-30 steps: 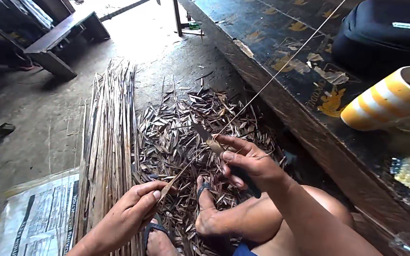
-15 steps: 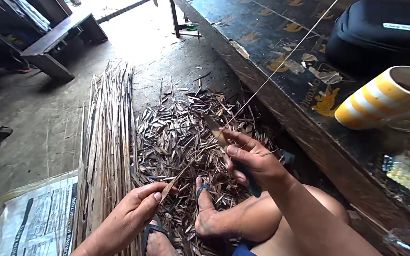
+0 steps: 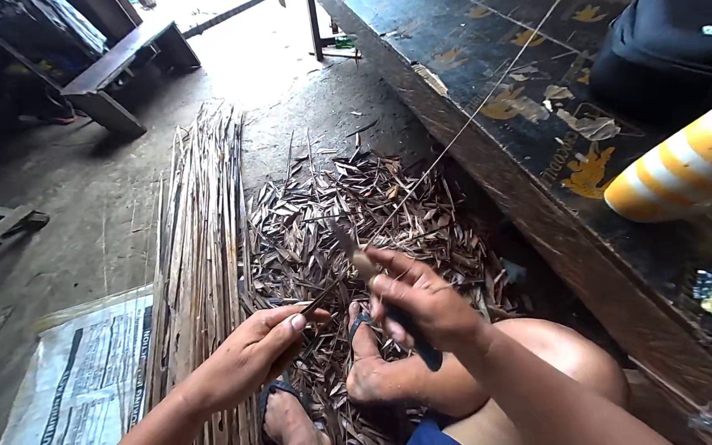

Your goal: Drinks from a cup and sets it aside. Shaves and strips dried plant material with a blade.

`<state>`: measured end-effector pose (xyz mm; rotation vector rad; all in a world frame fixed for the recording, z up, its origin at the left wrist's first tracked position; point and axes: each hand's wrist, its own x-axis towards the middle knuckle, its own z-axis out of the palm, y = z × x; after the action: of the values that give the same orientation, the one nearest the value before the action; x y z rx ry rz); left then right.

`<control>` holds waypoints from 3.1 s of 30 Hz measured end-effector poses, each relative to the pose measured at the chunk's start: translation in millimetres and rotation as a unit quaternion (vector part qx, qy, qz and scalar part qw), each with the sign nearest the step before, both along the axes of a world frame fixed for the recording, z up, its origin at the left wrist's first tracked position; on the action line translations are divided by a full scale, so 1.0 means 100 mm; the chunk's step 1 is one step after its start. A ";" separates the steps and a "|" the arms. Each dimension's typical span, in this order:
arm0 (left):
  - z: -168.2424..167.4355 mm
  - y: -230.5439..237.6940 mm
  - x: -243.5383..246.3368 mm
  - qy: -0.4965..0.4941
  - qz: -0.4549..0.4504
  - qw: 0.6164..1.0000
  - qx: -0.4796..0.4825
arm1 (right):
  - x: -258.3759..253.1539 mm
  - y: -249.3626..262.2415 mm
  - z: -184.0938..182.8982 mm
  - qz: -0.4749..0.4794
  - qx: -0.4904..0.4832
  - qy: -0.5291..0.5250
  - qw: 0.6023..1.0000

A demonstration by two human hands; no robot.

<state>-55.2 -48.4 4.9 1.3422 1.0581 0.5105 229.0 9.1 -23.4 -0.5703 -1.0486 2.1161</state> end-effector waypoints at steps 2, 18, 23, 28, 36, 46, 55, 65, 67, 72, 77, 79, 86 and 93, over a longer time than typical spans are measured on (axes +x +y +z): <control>0.01 0.02 0.02 0.002 -0.003 1.000 0.007 | -0.09 -0.10 -0.06 0.046 0.005 0.015 0.999; -0.17 -0.08 -0.30 0.193 0.024 0.950 0.243 | 0.71 0.46 0.16 -0.177 0.027 0.008 0.984; -0.09 -0.09 -0.40 0.213 0.016 0.935 0.284 | 0.74 0.48 0.19 -0.184 0.038 -0.009 0.982; -0.02 -0.11 -0.41 0.206 0.010 0.944 0.257 | 0.74 0.49 0.20 -0.193 0.048 -0.010 0.980; -0.04 -0.12 -0.37 0.195 0.019 0.953 0.231 | 0.73 0.49 0.21 -0.226 0.053 -0.036 0.972; -0.03 -0.12 -0.62 0.243 0.012 0.940 0.240 | 0.98 0.62 0.21 -0.292 0.055 -0.009 0.955; -0.12 -0.05 -0.57 0.187 -0.004 0.958 0.218 | 0.60 0.45 0.15 -0.185 0.020 -0.003 0.983; -0.09 0.02 -0.40 0.099 0.019 0.989 0.106 | 0.28 0.27 0.02 -0.092 0.038 0.002 0.995; -0.11 0.01 -0.49 0.101 0.020 0.989 0.110 | 0.42 0.36 0.06 -0.131 0.041 -0.002 0.991; -0.12 0.00 -0.70 0.096 0.000 0.990 0.101 | 0.71 0.48 0.11 -0.194 0.049 0.014 0.980; -0.11 -0.04 -0.86 0.106 -0.019 0.990 0.092 | 0.91 0.57 0.16 -0.251 0.076 0.019 0.965; -0.07 -0.06 -0.91 0.114 -0.023 0.990 0.080 | 0.99 0.61 0.18 -0.271 0.080 0.014 0.959; -0.08 -0.03 -1.03 0.081 -0.047 0.996 0.014 | 1.00 0.63 0.18 -0.279 0.079 0.054 0.956; -0.13 -0.04 -1.25 0.062 -0.035 0.997 -0.004 | 0.97 0.63 0.22 -0.339 0.080 0.012 0.937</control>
<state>-180.4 -52.5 -8.3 1.4134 1.1081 0.3750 326.5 72.0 -1.8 -0.7001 -0.8394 1.4164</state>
